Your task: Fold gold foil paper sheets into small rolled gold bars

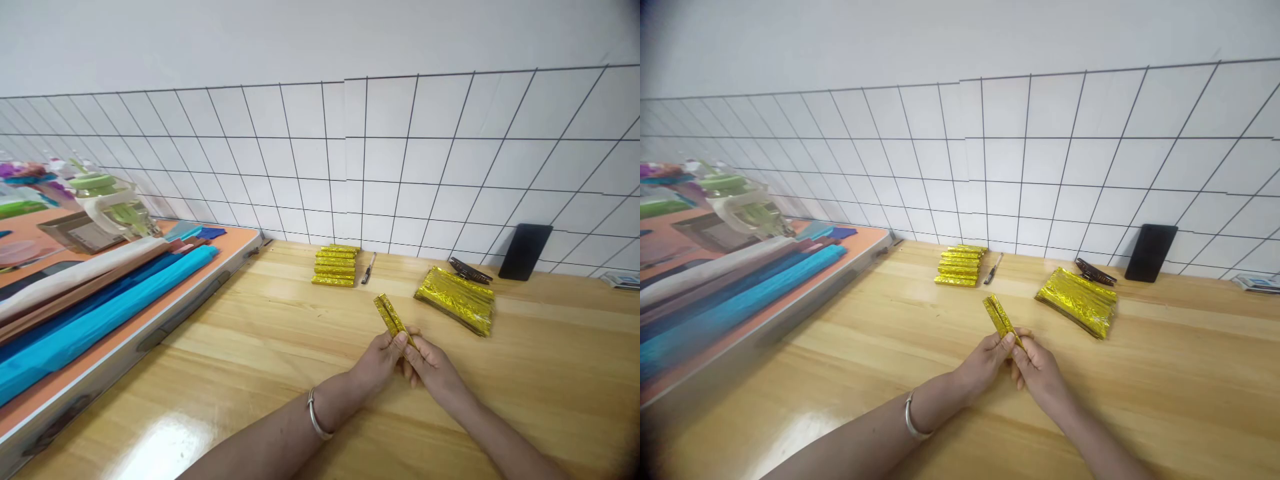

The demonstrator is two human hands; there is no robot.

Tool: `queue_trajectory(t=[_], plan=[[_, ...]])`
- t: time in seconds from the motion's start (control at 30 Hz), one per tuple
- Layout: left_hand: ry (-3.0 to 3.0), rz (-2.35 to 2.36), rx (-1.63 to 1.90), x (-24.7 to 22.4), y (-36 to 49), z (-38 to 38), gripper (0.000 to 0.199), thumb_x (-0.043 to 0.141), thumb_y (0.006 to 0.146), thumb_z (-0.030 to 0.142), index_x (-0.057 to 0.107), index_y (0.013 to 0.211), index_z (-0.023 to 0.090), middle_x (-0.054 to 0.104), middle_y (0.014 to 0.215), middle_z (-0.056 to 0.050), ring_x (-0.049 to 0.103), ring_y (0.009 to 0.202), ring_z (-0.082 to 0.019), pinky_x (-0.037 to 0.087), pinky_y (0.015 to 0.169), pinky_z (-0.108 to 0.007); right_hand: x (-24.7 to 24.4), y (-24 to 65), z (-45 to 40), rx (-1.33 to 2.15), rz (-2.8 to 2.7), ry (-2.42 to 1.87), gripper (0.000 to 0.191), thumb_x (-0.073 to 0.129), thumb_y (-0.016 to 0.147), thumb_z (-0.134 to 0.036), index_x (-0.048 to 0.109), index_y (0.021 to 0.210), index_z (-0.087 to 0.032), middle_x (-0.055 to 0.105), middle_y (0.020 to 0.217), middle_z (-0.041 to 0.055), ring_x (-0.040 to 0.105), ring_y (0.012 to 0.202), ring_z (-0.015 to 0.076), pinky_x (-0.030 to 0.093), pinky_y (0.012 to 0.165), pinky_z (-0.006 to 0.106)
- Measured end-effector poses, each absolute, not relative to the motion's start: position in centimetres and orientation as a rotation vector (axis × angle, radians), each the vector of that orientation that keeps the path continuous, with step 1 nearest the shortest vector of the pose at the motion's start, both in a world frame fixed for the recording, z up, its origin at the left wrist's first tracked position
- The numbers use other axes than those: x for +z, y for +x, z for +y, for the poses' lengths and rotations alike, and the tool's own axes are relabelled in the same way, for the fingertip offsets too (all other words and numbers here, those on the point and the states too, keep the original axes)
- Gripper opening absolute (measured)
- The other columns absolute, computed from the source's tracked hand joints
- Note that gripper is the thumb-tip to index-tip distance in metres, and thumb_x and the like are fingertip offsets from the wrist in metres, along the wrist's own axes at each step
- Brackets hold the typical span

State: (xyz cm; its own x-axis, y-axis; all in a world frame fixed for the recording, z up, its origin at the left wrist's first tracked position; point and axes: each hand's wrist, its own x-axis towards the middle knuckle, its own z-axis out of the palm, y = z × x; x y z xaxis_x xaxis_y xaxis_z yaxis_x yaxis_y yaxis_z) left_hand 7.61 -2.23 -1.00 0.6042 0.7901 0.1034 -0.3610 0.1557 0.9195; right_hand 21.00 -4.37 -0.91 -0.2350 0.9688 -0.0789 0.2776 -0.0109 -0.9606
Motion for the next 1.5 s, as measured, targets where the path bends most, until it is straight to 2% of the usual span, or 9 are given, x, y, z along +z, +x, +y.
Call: queue_trajectory(t=[0.13,0.3,0.43,0.53,0.63,0.8,1.13,1.37,1.5], plan=[[1.118,0.488,0.896,-0.4,7.2,-2.0,0.057,0.038,0.087,0.058,0.051,0.115,0.01,0.054,0.05,0.0,0.057,0.046,-0.017,0.044,0.052,-0.028,-0.6,20.8,-4.6,1.32,-1.591,-1.312,0.041,0.038,0.086,-0.057,0.047,0.071,-0.02,0.05,0.053,-0.0044,0.047,0.045,0.011,0.038,0.049,0.025],[1.112,0.691,1.117,0.7,5.5,-0.5,0.044,0.053,0.084,0.05,0.063,0.094,0.008,0.065,0.088,-0.011,0.061,0.081,-0.019,0.045,0.079,-0.032,-0.9,20.8,-4.9,1.392,-1.528,-1.313,0.04,0.041,0.085,-0.057,0.049,0.077,-0.02,0.051,0.053,-0.0047,0.046,0.044,0.0103,0.034,0.046,0.023],[1.111,0.541,1.039,1.6,4.0,0.9,0.039,0.063,0.08,0.04,0.059,0.109,0.014,0.06,0.111,-0.013,0.058,0.1,-0.023,0.042,0.087,-0.035,-1.2,21.0,-4.9,1.438,-1.488,-1.281,0.039,0.042,0.086,-0.057,0.049,0.078,-0.019,0.052,0.054,-0.0047,0.046,0.044,0.0099,0.035,0.046,0.023],[1.142,0.458,1.018,2.2,2.7,1.9,0.057,0.069,0.076,0.033,0.046,0.127,0.022,0.056,0.12,-0.012,0.056,0.104,-0.023,0.043,0.085,-0.034,-1.2,21.1,-4.8,1.456,-1.453,-1.275,0.038,0.043,0.085,-0.056,0.049,0.08,-0.019,0.052,0.054,-0.0051,0.045,0.043,0.0091,0.033,0.045,0.023],[1.2,0.473,1.058,2.5,1.5,2.8,0.053,0.069,0.075,0.03,0.049,0.124,0.021,0.061,0.107,-0.009,0.057,0.096,-0.019,0.043,0.081,-0.031,-0.9,21.2,-4.7,1.468,-1.459,-1.275,0.04,0.043,0.085,-0.058,0.049,0.08,-0.019,0.052,0.053,-0.005,0.045,0.042,0.0089,0.029,0.043,0.022],[1.26,0.551,1.076,2.4,0.8,3.7,0.03,0.073,0.071,0.03,0.063,0.094,0.014,0.061,0.077,-0.002,0.057,0.07,-0.011,0.045,0.07,-0.025,-0.4,21.2,-4.9,1.436,-1.502,-1.333,0.045,0.043,0.081,-0.064,0.048,0.075,-0.019,0.053,0.054,-0.0038,0.047,0.044,0.0099,0.032,0.044,0.023],[1.233,0.659,1.08,1.6,0.9,4.1,0.028,0.073,0.069,0.032,0.055,0.076,0.012,0.061,0.069,-0.001,0.057,0.06,-0.01,0.046,0.062,-0.024,-1.1,21.8,-4.8,1.356,-1.575,-1.308,0.038,0.043,0.086,-0.055,0.049,0.074,-0.018,0.056,0.06,-0.002,0.052,0.049,0.0108,0.04,0.049,0.024],[1.18,0.716,1.067,1.7,1.3,4.0,0.033,0.073,0.068,0.034,0.053,0.086,0.015,0.061,0.065,0.001,0.057,0.057,-0.01,0.045,0.061,-0.024,-1.3,22.3,-4.5,1.26,-1.62,-1.337,0.036,0.041,0.088,-0.051,0.047,0.072,-0.019,0.054,0.06,-0.0026,0.051,0.05,0.0104,0.039,0.05,0.024],[1.15,0.739,1.126,1.7,1.8,3.6,0.032,0.073,0.067,0.036,0.055,0.081,0.014,0.059,0.064,0.001,0.055,0.056,-0.01,0.045,0.06,-0.024,-1.2,22.3,-4.6,1.233,-1.631,-1.373,0.034,0.04,0.088,-0.05,0.045,0.072,-0.02,0.05,0.055,-0.005,0.048,0.047,0.0102,0.037,0.048,0.024]])
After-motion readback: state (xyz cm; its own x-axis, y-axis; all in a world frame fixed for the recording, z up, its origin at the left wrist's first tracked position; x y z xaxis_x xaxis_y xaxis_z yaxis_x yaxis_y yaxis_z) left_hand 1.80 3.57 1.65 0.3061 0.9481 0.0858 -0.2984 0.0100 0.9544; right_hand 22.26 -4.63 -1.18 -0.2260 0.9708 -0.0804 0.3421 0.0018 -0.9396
